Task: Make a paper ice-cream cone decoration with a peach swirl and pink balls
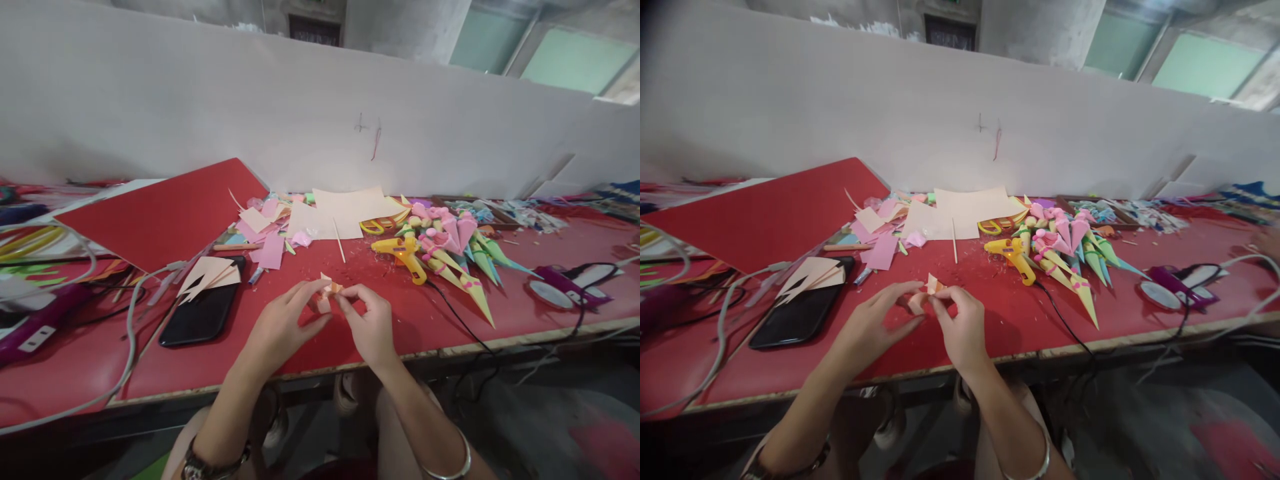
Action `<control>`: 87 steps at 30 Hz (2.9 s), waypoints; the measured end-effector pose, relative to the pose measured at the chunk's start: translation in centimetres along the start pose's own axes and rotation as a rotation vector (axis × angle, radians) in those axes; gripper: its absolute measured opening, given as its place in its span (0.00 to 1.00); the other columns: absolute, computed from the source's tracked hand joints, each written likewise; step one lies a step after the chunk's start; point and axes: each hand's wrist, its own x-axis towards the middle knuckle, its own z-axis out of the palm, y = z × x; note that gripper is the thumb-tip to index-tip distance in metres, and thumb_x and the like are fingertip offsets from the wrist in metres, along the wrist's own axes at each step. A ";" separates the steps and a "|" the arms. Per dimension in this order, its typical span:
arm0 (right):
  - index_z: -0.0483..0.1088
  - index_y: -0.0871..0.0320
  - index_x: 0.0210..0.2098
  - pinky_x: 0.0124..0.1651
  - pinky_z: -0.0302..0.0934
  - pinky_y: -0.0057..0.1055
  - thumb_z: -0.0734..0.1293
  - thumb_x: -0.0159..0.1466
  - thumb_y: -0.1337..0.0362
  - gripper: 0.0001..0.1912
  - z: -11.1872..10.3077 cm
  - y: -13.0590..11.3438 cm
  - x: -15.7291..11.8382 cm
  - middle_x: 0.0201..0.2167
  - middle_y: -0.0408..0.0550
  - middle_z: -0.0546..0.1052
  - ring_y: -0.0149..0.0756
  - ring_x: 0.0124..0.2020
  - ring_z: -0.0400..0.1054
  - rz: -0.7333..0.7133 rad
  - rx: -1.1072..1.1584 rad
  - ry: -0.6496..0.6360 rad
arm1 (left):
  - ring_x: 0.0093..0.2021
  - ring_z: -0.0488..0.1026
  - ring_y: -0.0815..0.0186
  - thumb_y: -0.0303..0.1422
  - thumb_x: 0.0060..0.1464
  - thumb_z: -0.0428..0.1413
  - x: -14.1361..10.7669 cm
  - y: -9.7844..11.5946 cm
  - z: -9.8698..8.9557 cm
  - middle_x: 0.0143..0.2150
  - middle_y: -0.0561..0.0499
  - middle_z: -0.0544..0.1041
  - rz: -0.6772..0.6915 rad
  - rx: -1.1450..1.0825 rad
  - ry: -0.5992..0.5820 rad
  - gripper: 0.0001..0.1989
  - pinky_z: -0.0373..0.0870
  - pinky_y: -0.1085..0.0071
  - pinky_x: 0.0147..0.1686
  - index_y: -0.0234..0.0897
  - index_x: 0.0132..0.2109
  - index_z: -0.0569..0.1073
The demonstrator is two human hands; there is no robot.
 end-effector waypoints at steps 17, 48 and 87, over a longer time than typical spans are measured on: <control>0.71 0.54 0.36 0.33 0.65 0.26 0.58 0.61 0.64 0.11 -0.1 -0.3 0.1 0.31 0.45 0.77 0.32 0.28 0.72 0.022 0.138 -0.063 | 0.39 0.71 0.67 0.34 0.54 0.49 -0.1 0.3 0.3 0.39 0.51 0.72 0.038 0.069 0.104 0.09 0.67 0.73 0.40 0.41 0.43 0.66; 0.70 0.59 0.25 0.32 0.57 0.28 0.64 0.57 0.66 0.05 -0.5 -0.3 0.1 0.18 0.41 0.71 0.28 0.20 0.61 -0.163 -0.252 0.204 | 0.29 0.66 0.73 0.31 0.54 0.48 -0.1 -0.4 -0.3 0.33 0.52 0.67 0.207 0.258 0.233 0.07 0.63 0.79 0.27 0.37 0.31 0.70; 0.69 0.57 0.30 0.38 0.54 0.30 0.62 0.59 0.66 0.04 -0.2 0.4 0.3 0.27 0.44 0.72 0.34 0.32 0.66 -0.240 -0.524 0.003 | 0.29 0.68 0.72 0.30 0.56 0.47 0.0 -1.0 -0.7 0.31 0.53 0.69 0.196 0.278 0.168 0.08 0.63 0.78 0.29 0.37 0.33 0.71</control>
